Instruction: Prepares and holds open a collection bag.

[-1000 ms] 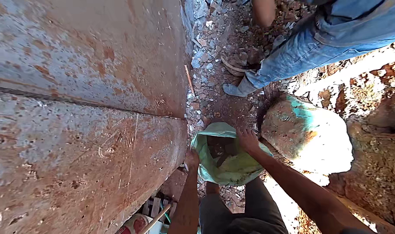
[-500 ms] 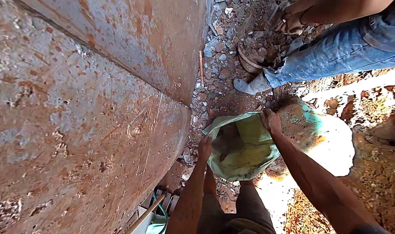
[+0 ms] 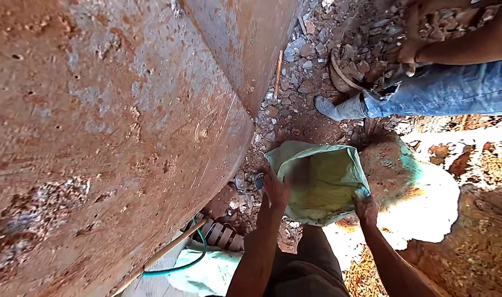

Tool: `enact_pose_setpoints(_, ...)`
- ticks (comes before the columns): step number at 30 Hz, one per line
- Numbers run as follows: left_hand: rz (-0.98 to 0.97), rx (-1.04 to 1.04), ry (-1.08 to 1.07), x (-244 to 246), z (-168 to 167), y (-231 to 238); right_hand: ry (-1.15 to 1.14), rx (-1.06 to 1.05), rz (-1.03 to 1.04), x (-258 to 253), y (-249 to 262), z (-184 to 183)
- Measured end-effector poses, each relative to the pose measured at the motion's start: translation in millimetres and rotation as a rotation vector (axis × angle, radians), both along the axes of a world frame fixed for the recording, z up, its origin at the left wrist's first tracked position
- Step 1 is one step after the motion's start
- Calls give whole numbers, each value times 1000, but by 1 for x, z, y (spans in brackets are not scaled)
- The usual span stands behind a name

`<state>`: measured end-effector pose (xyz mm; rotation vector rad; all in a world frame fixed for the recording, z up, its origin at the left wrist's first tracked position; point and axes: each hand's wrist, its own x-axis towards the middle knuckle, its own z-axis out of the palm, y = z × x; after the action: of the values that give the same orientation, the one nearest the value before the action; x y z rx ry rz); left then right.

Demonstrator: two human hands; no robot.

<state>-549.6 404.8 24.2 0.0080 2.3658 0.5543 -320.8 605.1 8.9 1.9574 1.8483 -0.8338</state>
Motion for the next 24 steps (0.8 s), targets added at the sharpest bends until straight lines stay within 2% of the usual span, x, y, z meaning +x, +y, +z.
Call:
enact_pose_setpoints(2, 124, 2, 4, 0, 3, 0, -1, -15, 43, -6, 3, -2)
enact_pose_setpoints(4, 166, -20, -8, 0, 3, -6, -8, -30, 93, -10, 9, -2)
enact_pose_setpoints(9, 86, -8, -148, 16, -7, -38, 14, -19, 90, -6, 9, 0)
enact_pose_setpoints(13, 136, 111, -227, 12, 7, -20, 19, -16, 77, 1, 8, 0)
enact_pose_setpoints(16, 91, 166, -297, 5, 20, -1, 42, -11, 110, 0, 7, 0)
enact_pose_setpoints(18, 101, 206, -302, 5, 15, 5, 42, -20, 123, -7, 8, 2)
enact_pose_setpoints(24, 128, 271, -363, 1, 21, -13, 54, -22, 101, -12, 8, 2)
